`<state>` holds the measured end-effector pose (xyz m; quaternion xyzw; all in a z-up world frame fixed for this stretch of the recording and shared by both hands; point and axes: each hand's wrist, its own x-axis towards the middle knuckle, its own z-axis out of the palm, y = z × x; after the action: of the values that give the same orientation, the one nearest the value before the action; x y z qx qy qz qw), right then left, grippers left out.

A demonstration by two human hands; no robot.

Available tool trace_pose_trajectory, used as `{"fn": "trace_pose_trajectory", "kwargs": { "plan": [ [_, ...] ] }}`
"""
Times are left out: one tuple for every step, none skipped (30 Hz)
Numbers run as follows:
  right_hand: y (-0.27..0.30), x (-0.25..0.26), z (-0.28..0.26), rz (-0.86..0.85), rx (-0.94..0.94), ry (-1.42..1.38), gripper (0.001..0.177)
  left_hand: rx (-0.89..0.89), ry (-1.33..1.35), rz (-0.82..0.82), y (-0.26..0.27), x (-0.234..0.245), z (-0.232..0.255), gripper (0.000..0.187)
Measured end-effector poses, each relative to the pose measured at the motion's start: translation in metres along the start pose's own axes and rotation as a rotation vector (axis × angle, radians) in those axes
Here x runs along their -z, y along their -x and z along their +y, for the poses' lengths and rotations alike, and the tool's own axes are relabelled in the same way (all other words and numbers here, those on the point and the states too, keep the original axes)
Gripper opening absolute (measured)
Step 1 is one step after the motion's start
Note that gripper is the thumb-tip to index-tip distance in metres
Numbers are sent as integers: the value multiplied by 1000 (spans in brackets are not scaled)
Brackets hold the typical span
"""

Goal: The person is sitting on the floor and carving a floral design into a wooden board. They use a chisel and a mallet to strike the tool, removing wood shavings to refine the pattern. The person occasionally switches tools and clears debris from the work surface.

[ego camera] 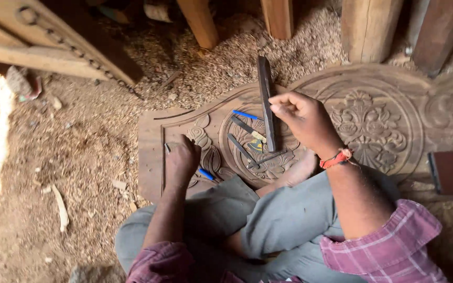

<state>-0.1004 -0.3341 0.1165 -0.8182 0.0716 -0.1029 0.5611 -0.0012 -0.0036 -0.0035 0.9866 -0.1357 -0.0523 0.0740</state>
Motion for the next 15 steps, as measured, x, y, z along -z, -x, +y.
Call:
{"fn": "trace_pose_trajectory", "kwargs": {
  "plan": [
    [-3,0,8,33,-44,6,23,12,32,-80,-2,-1,1,47],
    [-7,0,17,54,-96,16,22,36,38,-102,-2,-3,1,53],
    [-9,-2,24,73,-149,27,20,60,42,-123,-6,-4,1,59],
    [-15,-2,27,59,-135,17,21,93,55,-133,-9,-5,1,65],
    [-20,-1,27,44,-121,8,22,-53,-72,-93,-3,-6,-1,55],
    [-27,-2,25,28,-96,-4,22,-196,-200,-42,3,-4,-6,48],
    [-32,-5,22,19,-72,9,23,-339,-327,9,7,-4,-10,42],
    [-37,-10,18,7,-47,18,23,-329,-116,94,9,-7,-10,44],
    [-42,-15,16,-6,-22,27,23,-316,93,182,11,-13,-7,46],
    [-44,-21,13,-28,1,42,23,-304,301,272,9,-17,-7,48],
    [-46,-27,12,-51,25,57,23,-334,256,275,5,-20,-10,37],
    [-47,-31,11,-66,44,75,23,-370,215,275,-3,-25,-9,26],
    [-46,-32,11,-81,41,112,23,-407,175,274,-6,-29,-9,15],
    [-43,-32,11,-93,36,152,23,-307,213,219,-5,-32,-10,15],
    [-39,-32,12,-105,31,192,23,-208,250,163,-2,-33,-10,15]
  ]
}}
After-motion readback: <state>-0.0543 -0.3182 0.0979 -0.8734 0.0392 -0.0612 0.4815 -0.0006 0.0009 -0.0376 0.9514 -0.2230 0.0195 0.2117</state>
